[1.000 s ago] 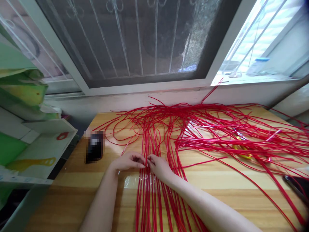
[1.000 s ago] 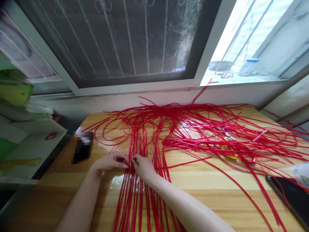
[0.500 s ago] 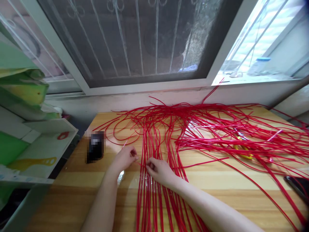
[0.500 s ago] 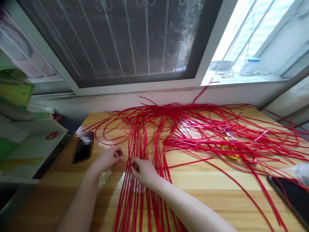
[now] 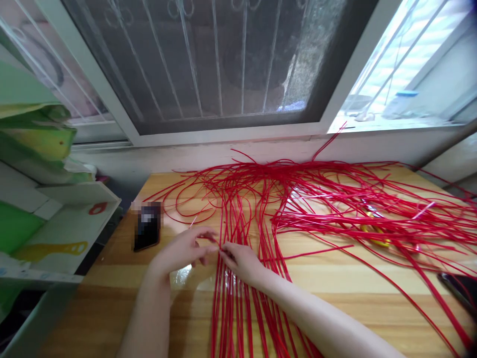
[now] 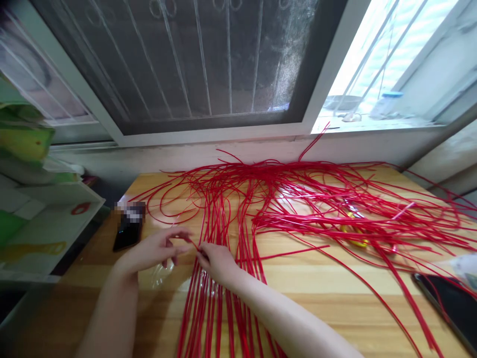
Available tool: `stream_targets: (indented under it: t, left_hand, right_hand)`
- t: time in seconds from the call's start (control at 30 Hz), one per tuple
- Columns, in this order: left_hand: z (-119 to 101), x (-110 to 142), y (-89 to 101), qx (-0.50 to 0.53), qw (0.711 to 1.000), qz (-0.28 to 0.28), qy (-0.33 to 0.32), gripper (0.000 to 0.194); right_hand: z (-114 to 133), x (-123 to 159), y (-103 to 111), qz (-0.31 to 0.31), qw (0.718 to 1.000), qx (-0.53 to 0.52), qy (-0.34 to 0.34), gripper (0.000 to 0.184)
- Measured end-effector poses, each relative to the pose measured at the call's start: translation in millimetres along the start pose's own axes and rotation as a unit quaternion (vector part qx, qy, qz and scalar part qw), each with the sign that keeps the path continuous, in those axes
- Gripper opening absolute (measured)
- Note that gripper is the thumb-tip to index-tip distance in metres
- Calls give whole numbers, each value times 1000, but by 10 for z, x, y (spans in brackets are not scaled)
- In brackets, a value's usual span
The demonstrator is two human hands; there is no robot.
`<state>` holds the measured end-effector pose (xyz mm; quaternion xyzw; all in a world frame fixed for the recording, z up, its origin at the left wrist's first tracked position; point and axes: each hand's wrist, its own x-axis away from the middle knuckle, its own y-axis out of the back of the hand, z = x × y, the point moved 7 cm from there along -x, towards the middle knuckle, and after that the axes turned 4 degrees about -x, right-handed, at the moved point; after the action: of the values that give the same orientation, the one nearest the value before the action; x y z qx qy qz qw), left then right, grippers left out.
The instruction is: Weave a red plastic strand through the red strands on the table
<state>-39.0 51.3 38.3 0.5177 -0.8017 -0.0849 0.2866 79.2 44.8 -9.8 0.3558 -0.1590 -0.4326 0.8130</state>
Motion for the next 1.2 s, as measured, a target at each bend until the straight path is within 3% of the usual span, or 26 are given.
stream_targets:
  t: [0.07,0.13,0.2,0.27,0.4,0.57,0.67,0.73,0.83,0.9,1.0,1.07,1.2]
  left_hand:
    - [36,-100,193,32,988,-152,-22,42]
    - [170,-218,315,34,956,-289,-33,36]
    - [331,-388,260,-11,943,-332,-22,29]
    - [409,-544,108,-98,942,-320,-21,26]
    - [294,-596,-104,-282,897,-340,-22,27]
    - [188,-611,-180,-351,886,-299,56,32]
    - [245,-608,-143,-314,904,-277,88,27]
    - [306,-596,-114,-225,942,-239,71,20]
    - [295,-543,-142,-8,995,-95,-21,18]
    - [200,-447,-171,85,993,8,-76,24]
    - [28,-312,-216,45,989,79,-121,23]
    - [-101,-267,-236,-39,986,55,-154,21]
    - [-267,-233,-241,-208,958,-66,-184,19]
  right_hand:
    - [-67,-5,8,-18,999,-14,-27,22]
    - [-108,-3,10,-27,999,-15,-39,23]
    - [-129,-2,11,-32,999,-11,-42,24]
    - [-134,-3,10,-34,999,-10,-38,23]
    - [-121,-11,6,-32,999,-24,-23,20]
    - [-122,-9,-9,-23,999,-42,-17,19]
    - [-134,-4,-9,-28,998,-43,-21,19]
    - [-148,-9,2,-37,998,-43,-28,21]
    - [-183,-40,18,-42,996,-61,-43,23]
    - [-220,-71,25,-42,994,-86,-58,25]
    - [-293,-109,6,-36,990,-102,-96,24]
    - [-325,-118,-26,-26,989,-85,-117,21]
    - [-311,-105,-55,-18,992,12,-122,22]
